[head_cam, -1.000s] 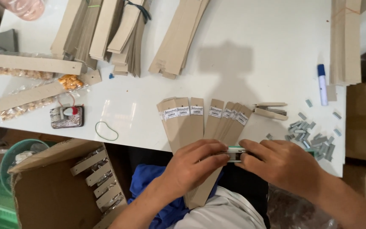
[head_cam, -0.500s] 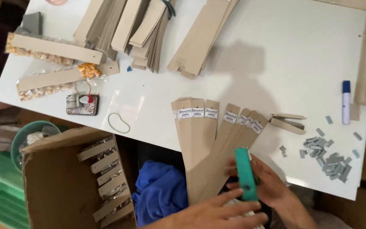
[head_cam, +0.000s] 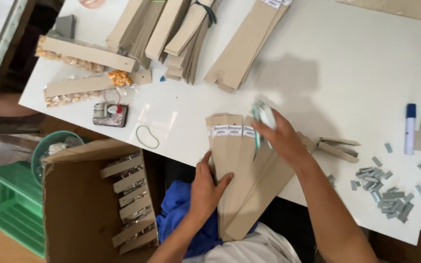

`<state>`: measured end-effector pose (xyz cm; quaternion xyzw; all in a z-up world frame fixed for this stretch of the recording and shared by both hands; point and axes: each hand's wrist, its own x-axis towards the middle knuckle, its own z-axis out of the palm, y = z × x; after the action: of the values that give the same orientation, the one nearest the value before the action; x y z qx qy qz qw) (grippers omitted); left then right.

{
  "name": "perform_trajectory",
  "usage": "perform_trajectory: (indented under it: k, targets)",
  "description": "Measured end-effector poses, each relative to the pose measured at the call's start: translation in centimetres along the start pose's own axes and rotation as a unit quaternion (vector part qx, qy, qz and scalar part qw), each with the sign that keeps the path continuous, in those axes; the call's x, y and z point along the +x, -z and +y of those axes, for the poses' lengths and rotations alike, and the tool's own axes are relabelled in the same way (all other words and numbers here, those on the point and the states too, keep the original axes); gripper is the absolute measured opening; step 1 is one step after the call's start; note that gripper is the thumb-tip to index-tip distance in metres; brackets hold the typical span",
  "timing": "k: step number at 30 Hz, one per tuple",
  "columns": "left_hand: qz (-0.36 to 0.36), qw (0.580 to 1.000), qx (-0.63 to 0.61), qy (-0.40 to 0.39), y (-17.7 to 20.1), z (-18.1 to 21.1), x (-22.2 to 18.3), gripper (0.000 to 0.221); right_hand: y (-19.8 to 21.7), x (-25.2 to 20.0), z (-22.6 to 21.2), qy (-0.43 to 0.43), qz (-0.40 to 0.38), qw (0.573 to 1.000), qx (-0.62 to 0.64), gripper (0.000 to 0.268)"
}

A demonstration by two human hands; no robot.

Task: The person is gathering cardboard headers, aligning them into stacks, and stapling them together for packaging.

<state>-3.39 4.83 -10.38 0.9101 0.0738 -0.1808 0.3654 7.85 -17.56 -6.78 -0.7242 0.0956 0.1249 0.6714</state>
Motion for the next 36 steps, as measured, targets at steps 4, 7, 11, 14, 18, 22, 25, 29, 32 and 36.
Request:
perform_trajectory:
  k: [4,7,11,14,18,22,25,29,32,36]
  targets:
    - [0.010,0.986,-0.163,0.035,-1.6,-1.4,-1.0,0.095,-3.3,3.5,-4.0,0.015,-0.070,0.978,-0.194,0.061]
    - [-0.015,0.976,-0.214,0.049,-1.6,-1.9,-0.4,0.092,-4.8,3.2,-8.3,-0.033,-0.156,0.956,-0.247,0.079]
    - [-0.050,0.960,-0.274,0.034,-0.7,-0.8,-1.0,0.076,-3.9,6.6,-5.2,-0.034,-0.311,0.908,-0.278,0.097]
    - [-0.055,0.949,-0.310,0.025,-1.8,-2.1,-0.2,0.061,-4.7,3.3,-8.8,-0.008,-0.314,0.923,-0.221,0.074]
    - [-0.069,0.920,-0.385,0.024,0.0,0.8,1.4,0.063,-3.9,3.2,-7.7,0.044,-0.310,0.926,-0.210,0.049]
    - [-0.132,0.875,-0.463,0.059,0.8,2.6,2.6,0.057,-2.5,2.3,-6.8,0.102,-0.268,0.934,-0.214,0.064]
    - [-0.137,0.873,-0.464,0.058,0.2,3.1,3.0,0.053,-1.2,2.0,-6.3,0.085,-0.227,0.949,-0.203,0.053]
    - [-0.190,0.850,-0.483,0.089,2.4,5.7,2.1,0.072,-0.5,1.0,-6.7,0.067,-0.224,0.952,-0.199,0.037]
    - [-0.233,0.823,-0.487,0.178,3.9,7.2,1.0,0.104,0.3,0.3,-6.6,0.055,-0.213,0.954,-0.205,0.044]
    - [-0.232,0.839,-0.484,0.091,1.3,3.2,2.2,0.065,-0.3,-0.9,-8.0,0.025,-0.120,0.979,-0.161,0.057]
